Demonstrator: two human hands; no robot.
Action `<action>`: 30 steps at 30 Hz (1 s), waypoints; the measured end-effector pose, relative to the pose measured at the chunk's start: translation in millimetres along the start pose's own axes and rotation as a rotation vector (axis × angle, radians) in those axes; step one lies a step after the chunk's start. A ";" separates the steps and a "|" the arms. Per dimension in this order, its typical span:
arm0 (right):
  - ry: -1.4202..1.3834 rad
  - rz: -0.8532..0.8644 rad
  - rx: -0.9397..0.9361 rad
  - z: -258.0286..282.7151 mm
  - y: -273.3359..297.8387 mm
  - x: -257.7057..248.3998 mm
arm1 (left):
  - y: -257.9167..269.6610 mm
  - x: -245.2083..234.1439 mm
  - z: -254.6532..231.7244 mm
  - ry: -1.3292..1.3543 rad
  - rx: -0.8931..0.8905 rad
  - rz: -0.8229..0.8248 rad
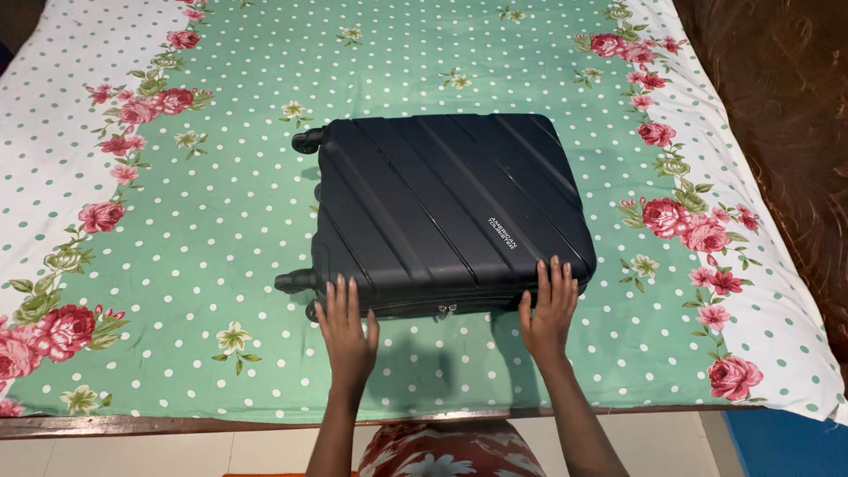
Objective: The person opens a suitcase on a bed, removes several folded clothing items one by one, and places them into a nearby wardrobe. The person then closes the suitcase and later reopens it to remove additional items.
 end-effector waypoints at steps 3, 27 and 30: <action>-0.035 -0.025 0.012 6.1 12.7 3.5 | 17.6 6.1 -3.3 0.038 -0.012 0.004; -0.717 0.615 0.375 79.7 90.0 114.0 | 60.3 102.4 -5.9 0.577 -0.168 0.437; -0.731 0.537 0.328 86.0 82.9 105.3 | 48.6 114.4 -11.5 0.664 -0.166 0.411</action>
Point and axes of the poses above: each hand's wrist, its own y-axis away from the middle knuckle, its own x-axis out of the palm, z = x × y, the point moved 4 cm from there along -y, towards the middle knuckle, and after that the axes turned 11 degrees about y, right-handed, at the moved point
